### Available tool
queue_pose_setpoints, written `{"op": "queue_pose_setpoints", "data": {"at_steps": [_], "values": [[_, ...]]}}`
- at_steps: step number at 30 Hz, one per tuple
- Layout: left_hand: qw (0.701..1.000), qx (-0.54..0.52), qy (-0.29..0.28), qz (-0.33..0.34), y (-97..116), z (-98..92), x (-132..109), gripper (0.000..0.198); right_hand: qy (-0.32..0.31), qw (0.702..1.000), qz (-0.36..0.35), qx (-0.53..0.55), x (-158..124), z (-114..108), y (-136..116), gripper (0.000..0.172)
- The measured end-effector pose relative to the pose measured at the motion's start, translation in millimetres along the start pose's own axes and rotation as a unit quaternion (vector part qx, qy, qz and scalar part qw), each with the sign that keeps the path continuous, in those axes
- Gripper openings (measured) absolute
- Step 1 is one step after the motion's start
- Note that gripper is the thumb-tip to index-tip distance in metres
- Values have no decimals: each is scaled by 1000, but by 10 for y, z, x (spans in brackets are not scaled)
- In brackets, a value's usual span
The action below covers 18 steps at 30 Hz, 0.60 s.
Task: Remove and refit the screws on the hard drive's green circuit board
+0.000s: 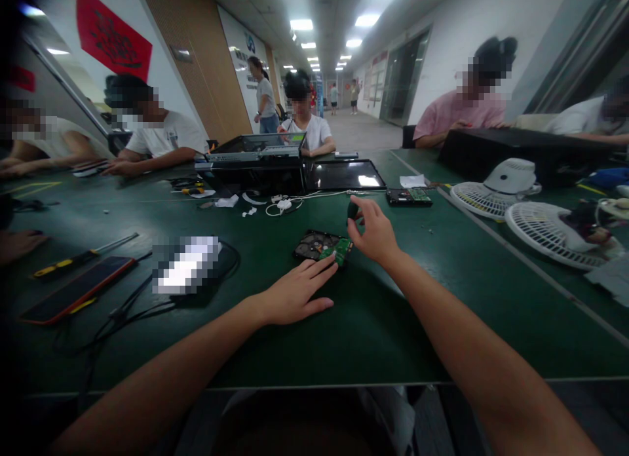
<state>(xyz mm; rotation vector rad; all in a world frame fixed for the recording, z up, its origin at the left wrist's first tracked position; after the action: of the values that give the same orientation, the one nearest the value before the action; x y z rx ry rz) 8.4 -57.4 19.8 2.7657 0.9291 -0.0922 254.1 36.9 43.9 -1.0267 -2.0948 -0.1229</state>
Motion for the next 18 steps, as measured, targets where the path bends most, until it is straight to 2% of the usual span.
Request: {"op": "queue_pose_setpoints", "data": {"at_steps": [6,18], "values": [[1000,-1,-1,1,2,-1,3,78,11,999,9,40,-4,54,43,51],[1000,3,2,0,1,4,5,79,7,1000,3,5,-14,40,39,53]]}}
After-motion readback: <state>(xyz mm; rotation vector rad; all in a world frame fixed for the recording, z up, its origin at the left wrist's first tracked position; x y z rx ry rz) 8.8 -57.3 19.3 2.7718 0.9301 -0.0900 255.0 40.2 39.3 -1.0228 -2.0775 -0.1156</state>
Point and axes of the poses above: each hand's wrist, its own x-axis towards the middle knuckle, its own z-axis out of the palm, y = z × x, the point moved 1 cm from there along x, towards the middle knuckle, and after that the axes turned 13 degrees about -y, right-handed, at the moved point
